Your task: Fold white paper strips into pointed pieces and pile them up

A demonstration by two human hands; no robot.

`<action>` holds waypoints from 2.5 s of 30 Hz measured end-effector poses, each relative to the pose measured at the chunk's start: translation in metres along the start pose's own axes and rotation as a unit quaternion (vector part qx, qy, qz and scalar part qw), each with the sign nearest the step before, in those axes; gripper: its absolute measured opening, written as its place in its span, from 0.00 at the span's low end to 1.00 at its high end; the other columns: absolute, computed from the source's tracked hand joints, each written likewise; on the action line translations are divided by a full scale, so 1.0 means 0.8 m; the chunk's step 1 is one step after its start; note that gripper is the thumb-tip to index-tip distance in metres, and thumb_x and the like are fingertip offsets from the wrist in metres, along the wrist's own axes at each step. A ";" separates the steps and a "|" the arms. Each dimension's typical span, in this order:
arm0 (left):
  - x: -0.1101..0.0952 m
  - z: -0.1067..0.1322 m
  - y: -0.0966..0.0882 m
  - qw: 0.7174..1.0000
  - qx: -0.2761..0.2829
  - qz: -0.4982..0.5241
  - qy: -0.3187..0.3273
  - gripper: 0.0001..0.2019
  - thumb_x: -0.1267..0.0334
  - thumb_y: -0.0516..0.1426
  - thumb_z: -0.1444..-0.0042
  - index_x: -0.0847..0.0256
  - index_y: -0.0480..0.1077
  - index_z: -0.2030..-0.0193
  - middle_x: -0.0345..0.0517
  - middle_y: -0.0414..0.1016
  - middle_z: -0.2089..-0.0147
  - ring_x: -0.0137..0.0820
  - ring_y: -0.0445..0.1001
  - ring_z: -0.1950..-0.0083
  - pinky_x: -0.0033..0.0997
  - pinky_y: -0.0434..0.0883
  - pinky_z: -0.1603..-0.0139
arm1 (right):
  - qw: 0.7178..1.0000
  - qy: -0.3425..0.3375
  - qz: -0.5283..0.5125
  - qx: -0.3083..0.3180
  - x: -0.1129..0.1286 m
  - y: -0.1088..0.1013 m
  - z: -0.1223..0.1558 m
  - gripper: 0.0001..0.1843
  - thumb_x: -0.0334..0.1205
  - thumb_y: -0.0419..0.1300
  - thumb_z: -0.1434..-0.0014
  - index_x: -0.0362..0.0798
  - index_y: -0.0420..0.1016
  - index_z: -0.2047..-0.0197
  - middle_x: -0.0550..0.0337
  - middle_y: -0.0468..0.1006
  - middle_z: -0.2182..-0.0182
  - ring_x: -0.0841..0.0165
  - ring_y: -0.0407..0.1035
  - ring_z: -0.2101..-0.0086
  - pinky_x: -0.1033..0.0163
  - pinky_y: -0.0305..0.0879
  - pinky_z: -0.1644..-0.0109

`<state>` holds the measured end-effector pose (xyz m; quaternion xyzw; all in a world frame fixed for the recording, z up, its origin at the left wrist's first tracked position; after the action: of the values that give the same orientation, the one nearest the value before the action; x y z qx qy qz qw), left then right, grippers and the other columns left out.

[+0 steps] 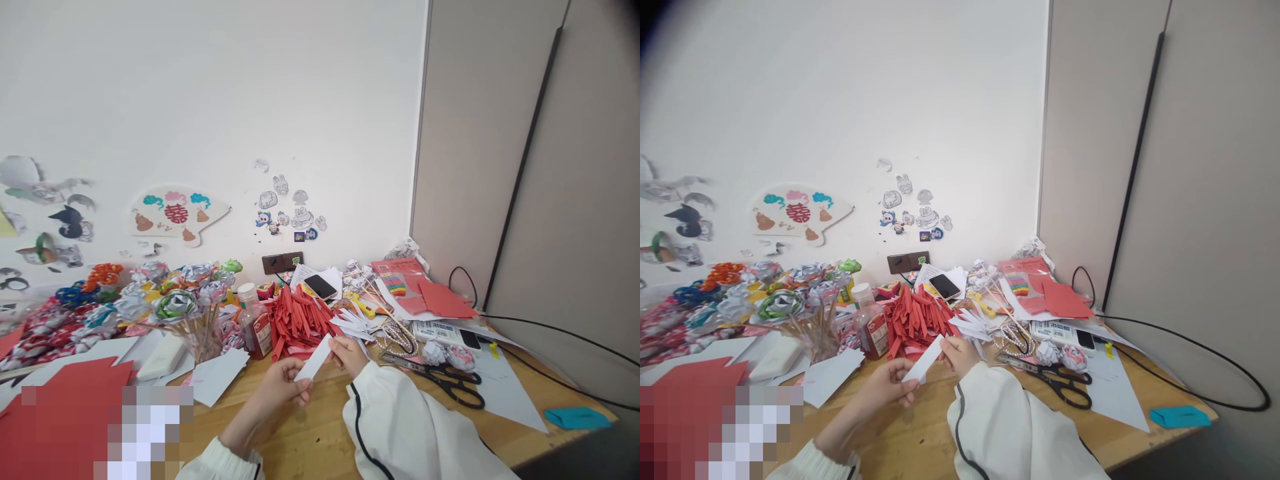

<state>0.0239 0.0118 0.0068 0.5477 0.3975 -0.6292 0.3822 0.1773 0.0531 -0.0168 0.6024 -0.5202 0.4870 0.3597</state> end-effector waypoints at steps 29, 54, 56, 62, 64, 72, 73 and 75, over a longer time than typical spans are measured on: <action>0.006 0.002 0.004 0.988 -0.043 0.133 -0.065 0.18 0.65 0.62 0.66 0.65 0.65 0.65 0.43 0.72 0.74 0.28 0.73 0.77 0.25 0.69 0.75 | 0.968 -0.170 0.183 -0.005 0.033 0.001 0.013 0.19 0.40 0.55 0.52 0.50 0.61 0.55 0.66 0.63 0.78 0.76 0.55 0.81 0.71 0.54 0.76; 0.005 0.003 0.008 0.986 -0.064 0.142 -0.059 0.14 0.59 0.60 0.62 0.67 0.68 0.69 0.51 0.76 0.69 0.34 0.74 0.68 0.26 0.69 0.71 | 0.958 -0.168 0.220 0.068 0.013 0.020 0.010 0.06 0.39 0.58 0.56 0.46 0.71 0.75 0.63 0.66 0.75 0.74 0.61 0.74 0.70 0.57 0.72; 0.005 0.002 0.009 0.986 -0.065 0.145 -0.061 0.14 0.60 0.60 0.63 0.66 0.68 0.70 0.51 0.76 0.69 0.34 0.74 0.68 0.26 0.69 0.71 | 0.972 -0.124 0.194 0.055 0.006 0.020 0.009 0.05 0.38 0.58 0.56 0.45 0.70 0.75 0.64 0.67 0.77 0.75 0.60 0.76 0.71 0.56 0.74; 0.008 -0.001 0.011 0.987 -0.060 0.138 -0.049 0.15 0.64 0.62 0.66 0.67 0.68 0.69 0.49 0.76 0.70 0.32 0.74 0.67 0.24 0.69 0.69 | 0.987 -0.059 0.144 0.030 -0.002 0.024 0.009 0.04 0.36 0.57 0.57 0.45 0.67 0.75 0.65 0.68 0.80 0.75 0.61 0.78 0.71 0.57 0.75; 0.009 -0.002 0.012 0.988 -0.057 0.136 -0.051 0.15 0.65 0.63 0.68 0.67 0.67 0.70 0.47 0.76 0.72 0.31 0.74 0.68 0.24 0.69 0.69 | 0.988 -0.058 0.142 0.020 -0.001 0.024 0.010 0.03 0.36 0.56 0.57 0.45 0.67 0.75 0.65 0.68 0.80 0.75 0.61 0.78 0.71 0.57 0.74; 0.014 -0.006 0.015 0.988 -0.070 0.130 -0.046 0.16 0.65 0.63 0.70 0.66 0.68 0.71 0.45 0.76 0.74 0.31 0.74 0.69 0.24 0.68 0.70 | 0.990 -0.042 0.134 0.001 0.000 0.027 0.012 0.02 0.34 0.56 0.58 0.45 0.66 0.77 0.66 0.67 0.81 0.75 0.61 0.79 0.71 0.57 0.75; 0.015 -0.006 0.014 0.988 -0.067 0.133 -0.042 0.16 0.64 0.63 0.69 0.66 0.68 0.70 0.45 0.76 0.74 0.31 0.74 0.69 0.24 0.68 0.70 | 0.991 -0.039 0.129 -0.002 0.000 0.027 0.012 0.03 0.34 0.56 0.58 0.45 0.65 0.77 0.66 0.67 0.82 0.75 0.61 0.79 0.70 0.57 0.75; 0.018 -0.007 0.014 0.988 -0.059 0.135 -0.039 0.16 0.64 0.63 0.68 0.66 0.67 0.69 0.46 0.76 0.73 0.30 0.74 0.69 0.24 0.68 0.69 | 0.994 -0.031 0.108 -0.014 0.002 0.029 0.013 0.04 0.33 0.56 0.59 0.46 0.64 0.76 0.67 0.66 0.82 0.75 0.62 0.79 0.70 0.58 0.75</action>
<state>0.0344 0.0121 -0.0091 0.5478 0.3415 -0.5681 0.5105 0.1572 0.0382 -0.0197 0.5526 -0.6001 0.4962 0.2973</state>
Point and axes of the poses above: each hand's wrist, its own z-axis away from the middle knuckle, its own y-axis out of the palm, x = y × z, the point moved 3 cm from there along -z, towards the middle knuckle
